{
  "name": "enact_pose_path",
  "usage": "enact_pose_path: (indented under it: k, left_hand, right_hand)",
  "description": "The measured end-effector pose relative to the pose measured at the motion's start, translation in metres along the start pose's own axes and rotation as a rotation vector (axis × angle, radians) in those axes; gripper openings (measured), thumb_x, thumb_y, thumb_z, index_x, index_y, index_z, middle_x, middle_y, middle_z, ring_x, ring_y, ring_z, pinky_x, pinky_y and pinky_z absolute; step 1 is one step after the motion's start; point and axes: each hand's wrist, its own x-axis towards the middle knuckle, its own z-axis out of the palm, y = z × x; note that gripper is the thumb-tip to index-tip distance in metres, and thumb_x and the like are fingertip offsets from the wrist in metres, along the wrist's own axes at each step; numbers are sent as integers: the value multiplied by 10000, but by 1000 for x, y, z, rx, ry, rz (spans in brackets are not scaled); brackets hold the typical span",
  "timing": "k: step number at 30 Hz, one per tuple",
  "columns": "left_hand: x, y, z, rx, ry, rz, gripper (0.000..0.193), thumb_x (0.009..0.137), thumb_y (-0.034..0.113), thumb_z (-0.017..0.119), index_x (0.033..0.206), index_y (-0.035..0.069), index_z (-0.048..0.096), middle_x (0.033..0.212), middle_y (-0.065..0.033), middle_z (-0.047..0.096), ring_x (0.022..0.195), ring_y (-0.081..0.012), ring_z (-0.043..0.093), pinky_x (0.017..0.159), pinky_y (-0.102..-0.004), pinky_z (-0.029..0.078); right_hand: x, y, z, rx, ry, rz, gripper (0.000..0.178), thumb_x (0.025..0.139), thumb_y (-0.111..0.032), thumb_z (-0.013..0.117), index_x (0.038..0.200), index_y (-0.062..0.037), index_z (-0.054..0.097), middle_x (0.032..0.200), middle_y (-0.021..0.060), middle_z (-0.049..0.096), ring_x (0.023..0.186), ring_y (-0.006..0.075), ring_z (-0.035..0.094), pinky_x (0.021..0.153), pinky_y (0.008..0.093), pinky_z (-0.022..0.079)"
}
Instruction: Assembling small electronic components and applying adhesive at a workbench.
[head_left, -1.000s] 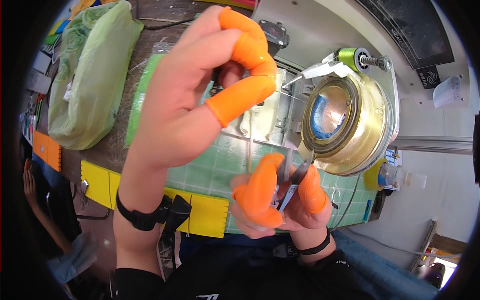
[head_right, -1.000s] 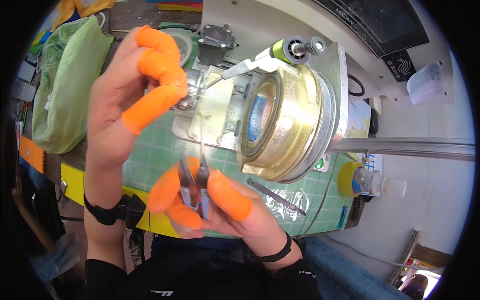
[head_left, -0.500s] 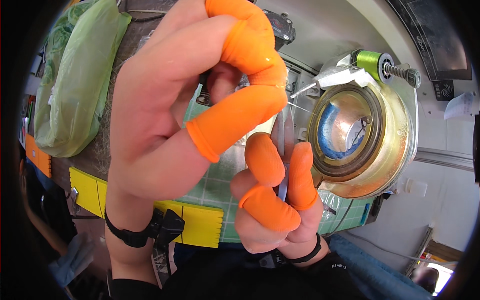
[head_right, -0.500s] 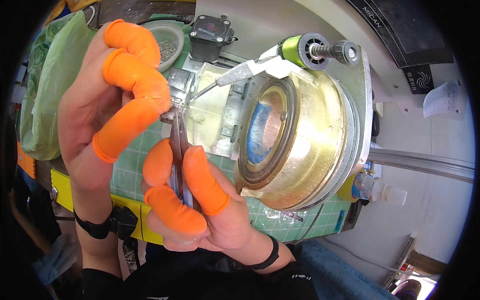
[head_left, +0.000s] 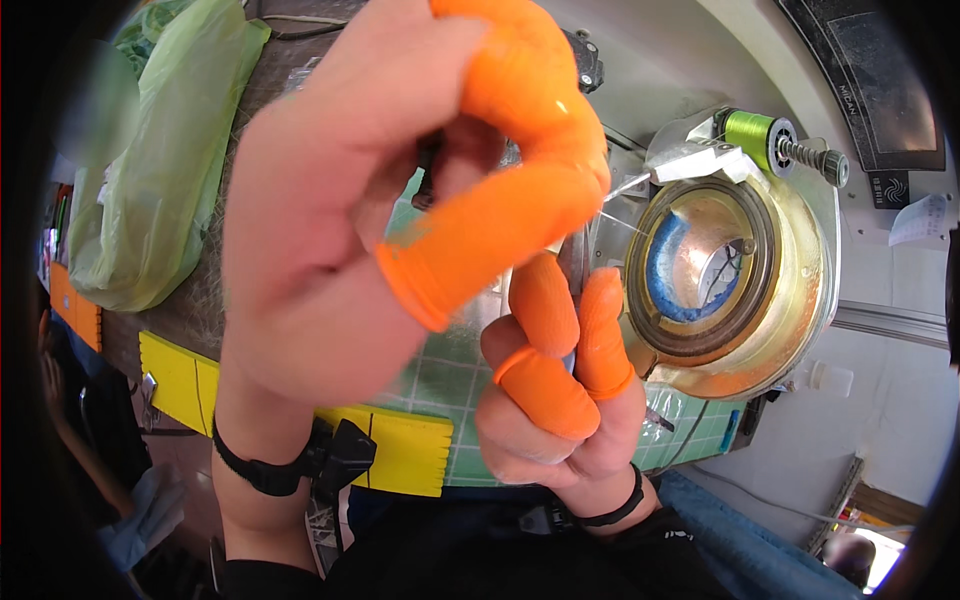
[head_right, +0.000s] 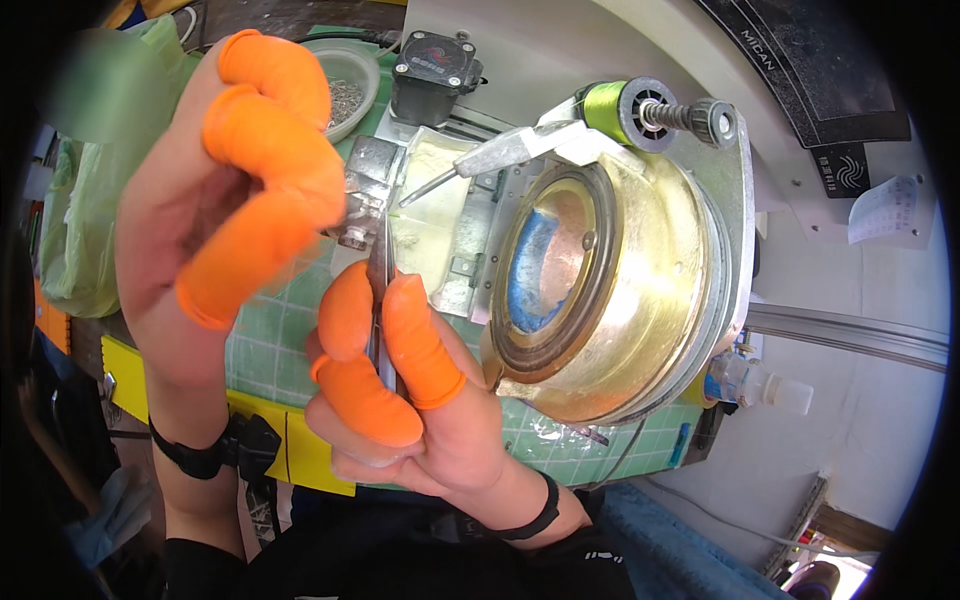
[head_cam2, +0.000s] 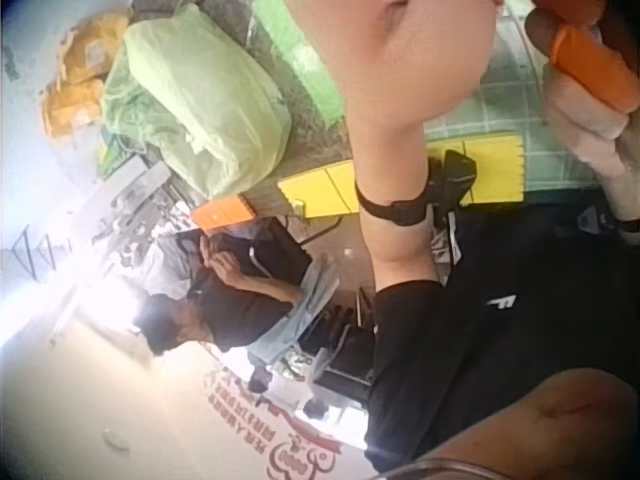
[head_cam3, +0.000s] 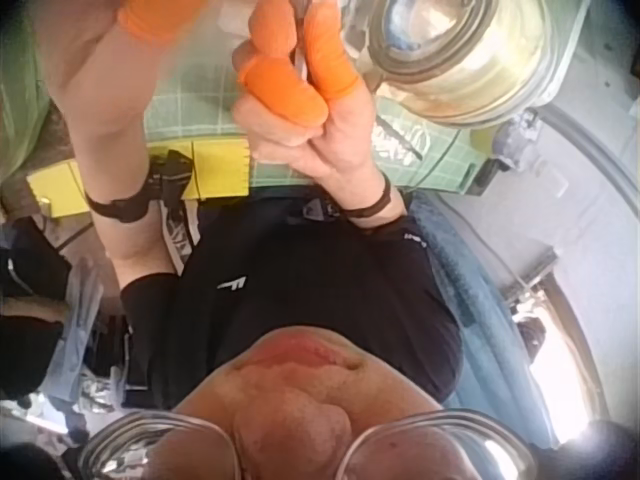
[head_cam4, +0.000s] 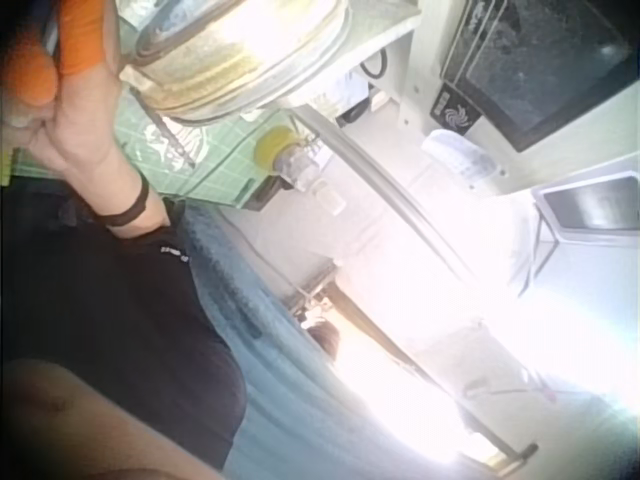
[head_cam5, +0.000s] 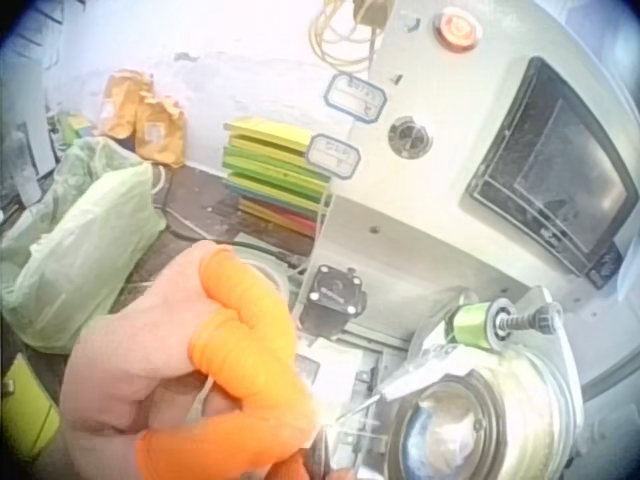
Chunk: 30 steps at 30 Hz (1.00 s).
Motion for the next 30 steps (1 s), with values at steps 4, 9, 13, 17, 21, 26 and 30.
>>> enact_pose_path:
  k: [4, 9, 13, 17, 21, 26, 30]
  left_hand:
    - [-1, 3, -5, -216, 20, -116, 114, 848, 39, 643, 942, -23, 626, 1079, -108, 501, 925, -160, 479, 772, -251, 376]
    - [-3, -7, -3, -167, -5, -51, 106, 899, 52, 661, 971, -21, 633, 1109, -97, 502, 943, -144, 515, 801, -235, 408]
    - [-4, -5, -5, -440, 67, -67, 111, 892, 56, 725, 980, 11, 676, 914, -19, 646, 834, -86, 615, 764, -241, 489]
    - [-7, 34, -45, -549, 55, -23, 120, 914, 63, 710, 1004, -15, 708, 945, -72, 741, 889, -132, 693, 834, -264, 536]
    - [-35, 44, -80, 275, 43, -4, 79, 916, 33, 630, 961, -25, 660, 824, -132, 682, 825, -251, 686, 788, -346, 566]
    - [-58, 19, -71, 1167, -283, -496, 148, 806, 92, 628, 903, 13, 706, 952, -191, 684, 891, -327, 687, 879, -398, 546]
    - [-89, 11, -41, 1289, -592, -536, 181, 794, 112, 633, 921, 38, 738, 1029, -191, 686, 972, -313, 690, 1011, -448, 481]
  right_hand:
    - [-25, 7, 1, -142, -84, 124, 460, 1081, -495, 375, 1109, -48, 483, 622, -17, 409, 460, 47, 316, 389, 216, 210]
    - [-73, 13, -6, -414, -19, 181, 454, 1062, -456, 475, 1108, -4, 492, 618, -13, 411, 460, 49, 325, 429, 219, 244]
    - [-115, 8, -21, -618, 80, 55, 472, 1011, -415, 593, 1090, 40, 499, 625, 20, 444, 456, 68, 367, 416, 245, 259]
    - [-162, -12, -41, -733, 186, -166, 443, 982, -372, 660, 1097, 6, 459, 718, 103, 559, 474, 109, 440, 404, 255, 309]
    - [-173, -33, -51, -865, 278, -193, 388, 1037, -385, 550, 1138, -17, 481, 788, 81, 564, 460, 87, 395, 393, 240, 280]
    - [-172, -47, -46, -1388, 518, -268, 224, 1060, -244, 530, 1164, -46, 525, 742, 6, 489, 500, 41, 360, 429, 192, 256]
    - [-175, -43, -36, -1414, 515, -428, 175, 1039, -108, 549, 1201, -46, 535, 986, 40, 604, 627, 66, 495, 522, 201, 375]
